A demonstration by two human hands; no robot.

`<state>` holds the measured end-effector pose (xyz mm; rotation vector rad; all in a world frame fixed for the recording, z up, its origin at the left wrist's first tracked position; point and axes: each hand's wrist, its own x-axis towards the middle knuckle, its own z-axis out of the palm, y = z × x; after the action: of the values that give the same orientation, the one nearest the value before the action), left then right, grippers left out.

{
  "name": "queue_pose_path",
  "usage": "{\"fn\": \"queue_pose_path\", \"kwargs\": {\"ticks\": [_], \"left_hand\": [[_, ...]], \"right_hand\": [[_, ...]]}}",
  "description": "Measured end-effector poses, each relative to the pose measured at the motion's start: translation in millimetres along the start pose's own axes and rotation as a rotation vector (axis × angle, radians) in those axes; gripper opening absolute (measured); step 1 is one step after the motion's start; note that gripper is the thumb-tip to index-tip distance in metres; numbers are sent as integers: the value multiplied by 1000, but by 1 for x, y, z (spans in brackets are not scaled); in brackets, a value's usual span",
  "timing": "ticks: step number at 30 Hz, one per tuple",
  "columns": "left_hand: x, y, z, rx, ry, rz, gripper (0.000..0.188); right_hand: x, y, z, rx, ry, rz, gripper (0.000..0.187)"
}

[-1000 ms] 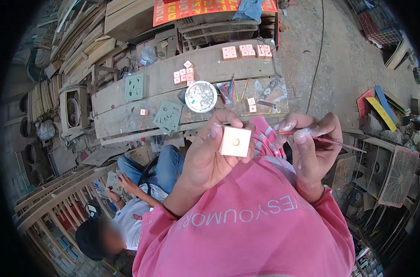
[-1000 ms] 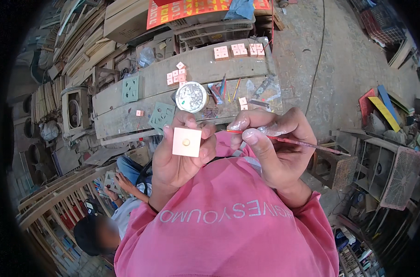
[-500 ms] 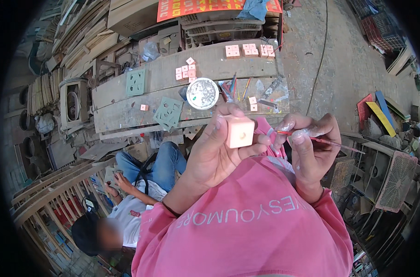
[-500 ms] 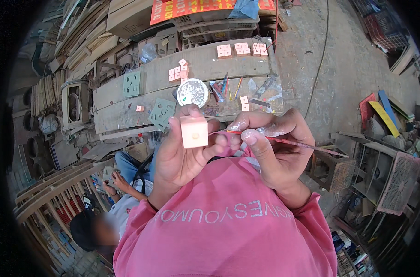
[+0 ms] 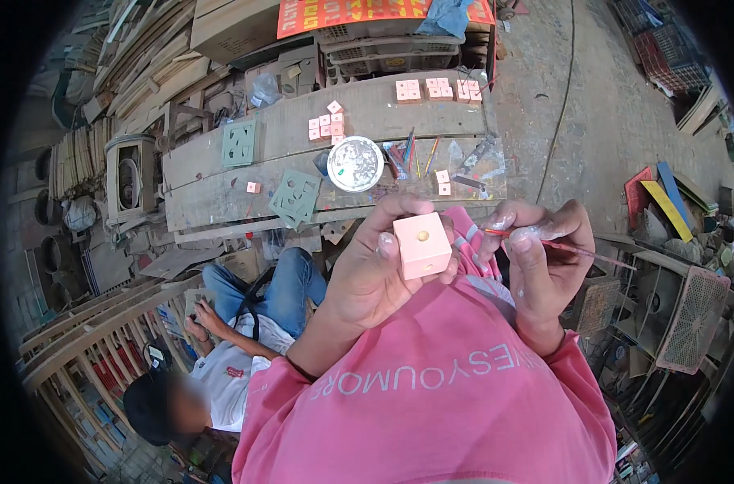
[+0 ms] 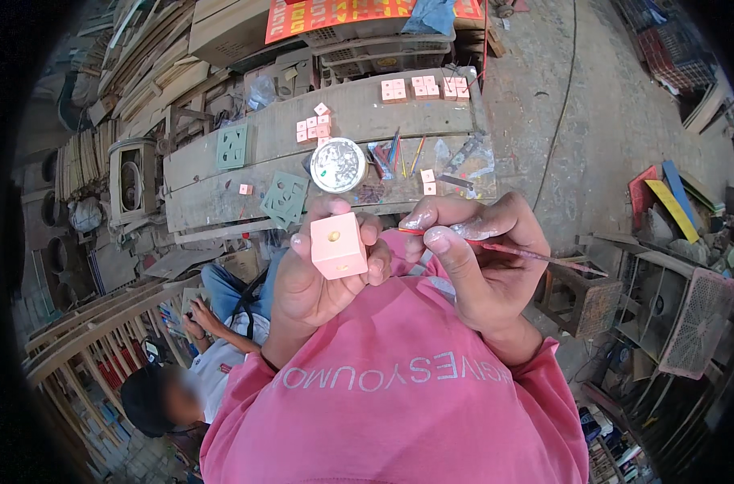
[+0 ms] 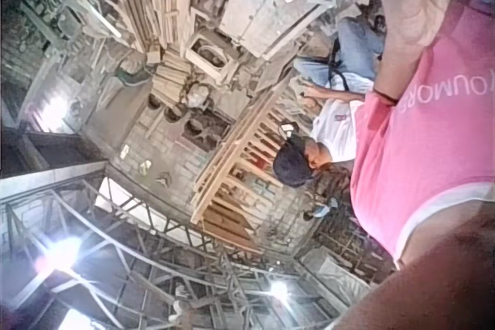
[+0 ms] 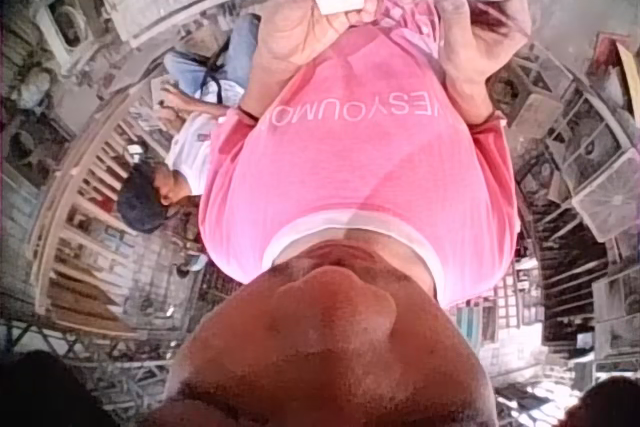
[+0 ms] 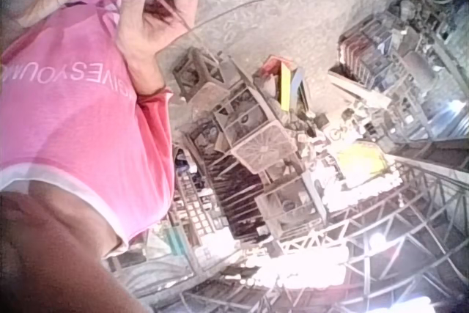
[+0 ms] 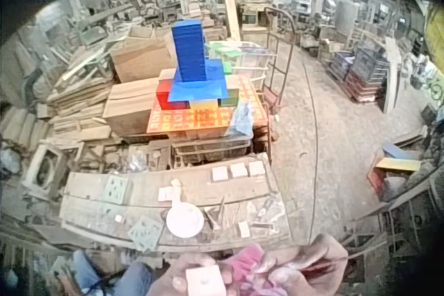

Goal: The person paints a small pink wooden cube with gold paint using a fine brush, carefully applying the color to the surface. After painting, the person uses a sanding block to smooth the edges of the cube.

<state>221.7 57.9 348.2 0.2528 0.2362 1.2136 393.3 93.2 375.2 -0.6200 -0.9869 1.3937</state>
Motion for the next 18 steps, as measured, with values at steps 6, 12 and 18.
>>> {"fn": "queue_pose_path", "kwargs": {"ticks": [6,12,18], "left_hand": [[-3,4,-1,-17,-50,-12,45],[-7,4,-1,332,29,71,45],[-7,5,1,456,42,123,48]], "right_hand": [[0,0,1,-13,-11,-4,24],[0,-1,2,-23,-26,-9,24],[0,0,2,-25,-76,-15,21]]}}
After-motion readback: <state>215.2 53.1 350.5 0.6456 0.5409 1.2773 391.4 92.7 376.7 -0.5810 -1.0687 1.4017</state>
